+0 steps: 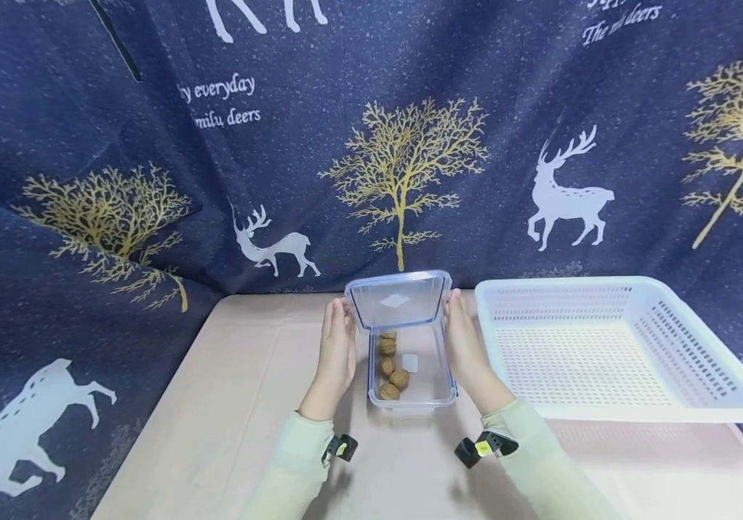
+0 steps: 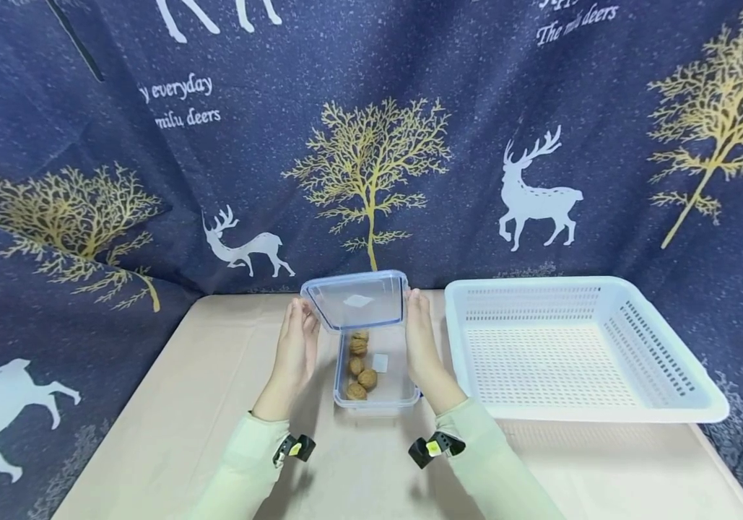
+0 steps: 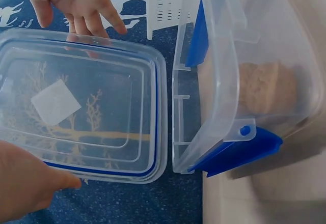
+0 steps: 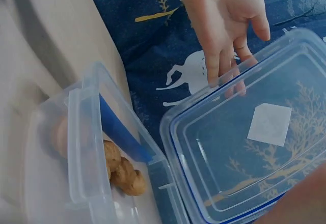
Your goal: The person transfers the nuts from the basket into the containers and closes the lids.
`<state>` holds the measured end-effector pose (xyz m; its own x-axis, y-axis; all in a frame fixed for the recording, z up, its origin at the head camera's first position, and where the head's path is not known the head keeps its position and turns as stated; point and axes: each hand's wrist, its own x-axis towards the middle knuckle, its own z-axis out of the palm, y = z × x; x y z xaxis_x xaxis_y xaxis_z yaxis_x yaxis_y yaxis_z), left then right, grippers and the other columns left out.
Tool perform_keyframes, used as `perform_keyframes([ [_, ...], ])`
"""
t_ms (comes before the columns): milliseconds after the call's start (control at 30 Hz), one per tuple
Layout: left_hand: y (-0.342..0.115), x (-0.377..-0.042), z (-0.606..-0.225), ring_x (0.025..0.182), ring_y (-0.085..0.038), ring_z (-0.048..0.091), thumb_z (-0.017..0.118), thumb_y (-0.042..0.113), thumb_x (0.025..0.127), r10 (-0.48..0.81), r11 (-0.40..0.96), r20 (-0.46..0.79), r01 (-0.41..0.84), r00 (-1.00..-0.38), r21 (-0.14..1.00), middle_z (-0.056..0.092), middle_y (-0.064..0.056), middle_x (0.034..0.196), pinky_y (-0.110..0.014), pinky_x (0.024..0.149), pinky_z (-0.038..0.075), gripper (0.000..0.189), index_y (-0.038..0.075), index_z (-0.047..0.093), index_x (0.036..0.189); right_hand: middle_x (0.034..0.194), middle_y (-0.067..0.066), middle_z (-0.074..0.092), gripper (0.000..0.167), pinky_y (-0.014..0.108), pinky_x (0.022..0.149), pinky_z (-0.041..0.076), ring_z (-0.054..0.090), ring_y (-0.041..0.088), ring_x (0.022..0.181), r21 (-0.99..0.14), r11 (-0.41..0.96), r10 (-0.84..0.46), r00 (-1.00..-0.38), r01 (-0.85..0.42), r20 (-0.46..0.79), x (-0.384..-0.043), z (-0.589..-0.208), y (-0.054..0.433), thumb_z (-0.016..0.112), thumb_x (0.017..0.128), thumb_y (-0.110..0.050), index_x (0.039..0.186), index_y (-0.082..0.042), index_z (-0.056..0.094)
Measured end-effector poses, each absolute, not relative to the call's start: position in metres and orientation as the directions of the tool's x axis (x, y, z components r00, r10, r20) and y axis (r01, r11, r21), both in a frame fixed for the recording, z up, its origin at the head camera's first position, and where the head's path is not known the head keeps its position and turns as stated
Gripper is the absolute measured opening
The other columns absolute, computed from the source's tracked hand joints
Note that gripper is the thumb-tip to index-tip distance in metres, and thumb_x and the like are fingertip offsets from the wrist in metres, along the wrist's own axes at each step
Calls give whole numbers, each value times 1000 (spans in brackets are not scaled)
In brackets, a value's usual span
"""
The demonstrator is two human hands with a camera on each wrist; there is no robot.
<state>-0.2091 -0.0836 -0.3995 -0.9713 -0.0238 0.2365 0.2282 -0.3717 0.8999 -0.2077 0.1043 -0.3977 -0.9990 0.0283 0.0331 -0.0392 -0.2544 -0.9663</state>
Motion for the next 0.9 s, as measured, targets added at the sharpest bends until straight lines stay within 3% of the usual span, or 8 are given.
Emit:
perform_keyframes([
  [167,-86,-209,-404,148,-25,4,27,35,106,4,-359,228,212,-974,909,25,-15,154,-41,121,-2,48,-4,37,132,159,18,-6,70,38,120,-6,-10,30,147,-946,-323,-11,-1000,31,-29,-207,-400,105,18,103,-47,152,-2,-4],
  [300,-87,-210,-409,148,-25,-1,31,24,106,2,-360,224,208,-975,910,21,-12,157,-48,119,-7,30,6,51,117,159,17,4,54,38,121,-5,-5,28,148,-918,-394,-12,-999,52,-51,-208,-401,106,25,105,-40,141,1,26],
  [400,-88,-211,-413,147,-26,-7,29,18,104,39,-332,232,206,-972,920,10,-10,161,-51,119,-8,31,8,52,123,159,18,10,29,36,122,-1,2,28,148,-907,-419,-8,-999,49,-50,-207,-402,105,32,104,-29,117,-3,38],
  [467,-88,-212,-415,147,-26,-9,27,16,104,60,-300,230,202,-971,932,3,-10,162,-52,119,-6,37,4,46,132,158,20,13,20,35,122,3,7,28,147,-902,-429,0,-999,43,-48,-206,-402,104,36,102,-20,114,-4,38],
  [567,-88,-212,-416,147,-29,-7,23,21,104,86,-233,193,169,-977,958,-1,-13,161,-50,120,-2,47,-1,32,144,157,21,14,22,34,122,8,10,28,147,-889,-457,12,-999,28,-38,-205,-403,103,38,99,-12,118,-2,38],
  [733,-89,-210,-415,146,-35,-5,16,35,105,168,-107,92,74,-982,992,-3,-22,159,-48,120,-2,62,-4,4,151,156,20,16,19,30,119,18,19,26,143,-864,-503,16,-1000,-3,-6,-204,-407,104,32,98,-8,113,-5,43],
  [900,-91,-209,-415,147,-32,-7,21,30,104,189,-97,16,-2,-982,995,-6,-20,160,-46,121,-1,62,-4,-4,151,151,15,21,40,25,111,30,31,23,133,-877,-480,-27,-999,-3,18,-206,-409,109,28,98,-10,136,1,33],
])
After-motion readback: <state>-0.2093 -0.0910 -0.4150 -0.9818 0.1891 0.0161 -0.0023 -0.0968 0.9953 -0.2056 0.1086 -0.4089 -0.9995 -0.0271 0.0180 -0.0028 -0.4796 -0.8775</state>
